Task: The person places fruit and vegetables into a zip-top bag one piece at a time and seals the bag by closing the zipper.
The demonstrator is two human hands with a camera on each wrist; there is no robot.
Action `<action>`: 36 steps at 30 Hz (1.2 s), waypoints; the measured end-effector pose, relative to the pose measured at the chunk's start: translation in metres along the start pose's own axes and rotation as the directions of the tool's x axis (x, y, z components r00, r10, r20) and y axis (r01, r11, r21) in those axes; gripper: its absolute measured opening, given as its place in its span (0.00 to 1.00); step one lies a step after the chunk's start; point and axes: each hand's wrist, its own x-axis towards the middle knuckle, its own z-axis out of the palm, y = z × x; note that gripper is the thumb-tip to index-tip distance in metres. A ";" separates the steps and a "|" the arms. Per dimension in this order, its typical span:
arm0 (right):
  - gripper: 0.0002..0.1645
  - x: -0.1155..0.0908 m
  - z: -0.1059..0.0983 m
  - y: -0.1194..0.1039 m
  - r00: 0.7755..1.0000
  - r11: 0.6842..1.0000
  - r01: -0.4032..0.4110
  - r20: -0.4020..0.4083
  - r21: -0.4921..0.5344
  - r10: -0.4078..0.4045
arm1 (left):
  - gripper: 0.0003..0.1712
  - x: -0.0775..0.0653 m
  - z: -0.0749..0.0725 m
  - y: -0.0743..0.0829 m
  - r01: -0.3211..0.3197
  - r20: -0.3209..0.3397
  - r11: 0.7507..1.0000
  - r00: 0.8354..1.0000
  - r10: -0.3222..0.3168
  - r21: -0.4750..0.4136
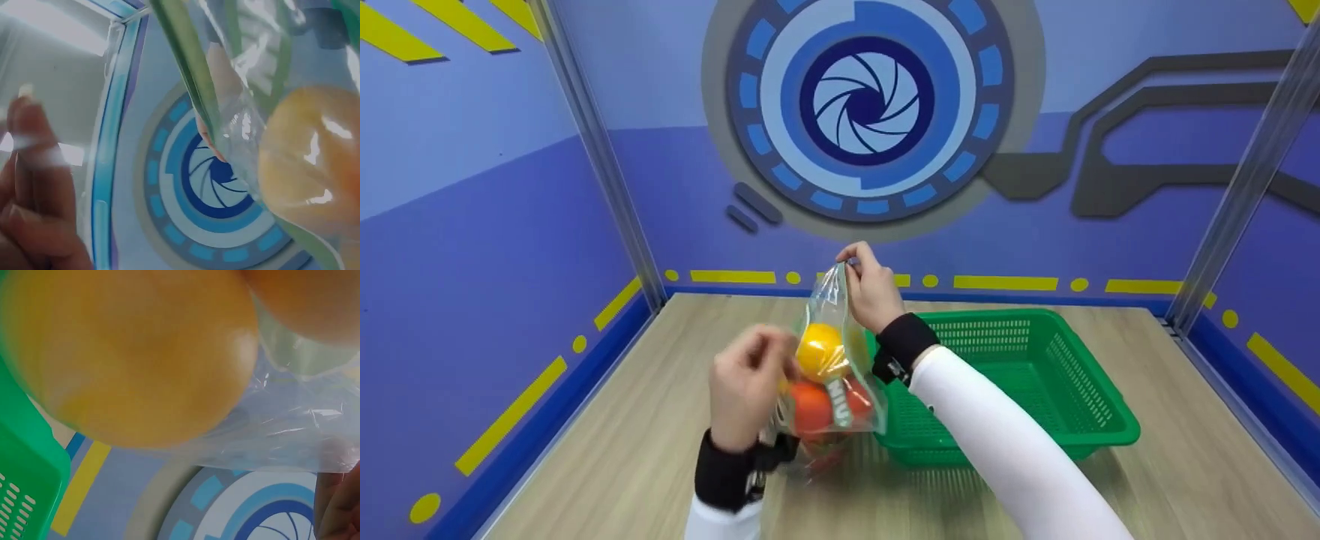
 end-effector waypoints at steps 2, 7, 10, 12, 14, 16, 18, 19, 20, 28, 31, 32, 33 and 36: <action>0.08 0.000 0.003 -0.002 1.000 1.000 0.012 0.003 0.012 -0.012 | 0.07 0.013 0.002 -0.018 0.100 -0.041 0.995 0.994 -0.099 0.006; 0.07 -0.003 0.009 -0.010 0.995 0.994 0.095 0.024 0.053 -0.097 | 0.26 0.041 0.009 -0.068 0.322 0.161 0.944 0.931 -0.329 0.071; 0.07 -0.004 0.011 -0.014 0.986 0.985 0.153 0.047 0.082 -0.157 | 0.22 0.046 0.013 -0.086 0.400 0.250 0.916 0.885 -0.393 0.024; 0.08 -0.005 0.010 -0.015 0.979 0.977 0.181 0.072 0.116 -0.190 | 0.16 0.048 0.015 -0.093 0.431 0.255 0.902 0.877 -0.407 -0.044; 0.09 -0.005 0.008 -0.016 0.970 0.969 0.209 0.095 0.132 -0.222 | 0.09 0.048 0.018 -0.096 0.429 0.234 0.896 0.888 -0.396 -0.114; 0.11 -0.006 0.004 -0.015 0.965 0.966 0.212 0.123 0.148 -0.231 | 0.08 0.047 0.020 -0.097 0.429 0.211 0.886 0.896 -0.391 -0.176; 0.14 -0.008 -0.003 -0.015 0.969 0.971 0.159 0.160 0.180 -0.188 | 0.08 0.047 0.022 -0.098 0.432 0.180 0.873 0.900 -0.398 -0.227; 0.15 -0.009 -0.007 -0.014 0.973 0.973 0.103 0.182 0.205 -0.142 | 0.07 0.046 0.023 -0.099 0.442 0.159 0.860 0.897 -0.413 -0.255; 0.17 -0.011 -0.011 -0.012 0.974 0.970 0.037 0.210 0.239 -0.089 | 0.05 0.046 0.023 -0.100 0.456 0.134 0.841 0.890 -0.436 -0.290; 0.36 -0.035 -0.030 0.027 0.831 0.871 -0.419 0.495 0.256 0.255 | 0.11 0.045 0.009 -0.111 0.478 -0.098 0.636 0.749 -0.656 -0.606; 0.43 -0.043 -0.028 0.035 0.780 0.819 -0.517 0.531 0.249 0.331 | 0.11 0.047 0.005 -0.113 0.474 -0.186 0.617 0.678 -0.711 -0.628; 0.45 -0.045 -0.027 0.036 0.768 0.790 -0.552 0.533 0.268 0.356 | 0.11 0.048 0.004 -0.113 0.475 -0.215 0.617 0.656 -0.724 -0.628; 0.46 -0.045 -0.026 0.036 0.759 0.766 -0.577 0.533 0.284 0.374 | 0.11 0.049 0.003 -0.114 0.477 -0.242 0.618 0.634 -0.734 -0.624; 0.47 -0.045 -0.018 0.035 0.731 0.680 -0.641 0.553 0.355 0.400 | 0.11 0.054 0.001 -0.116 0.496 -0.302 0.617 0.575 -0.760 -0.611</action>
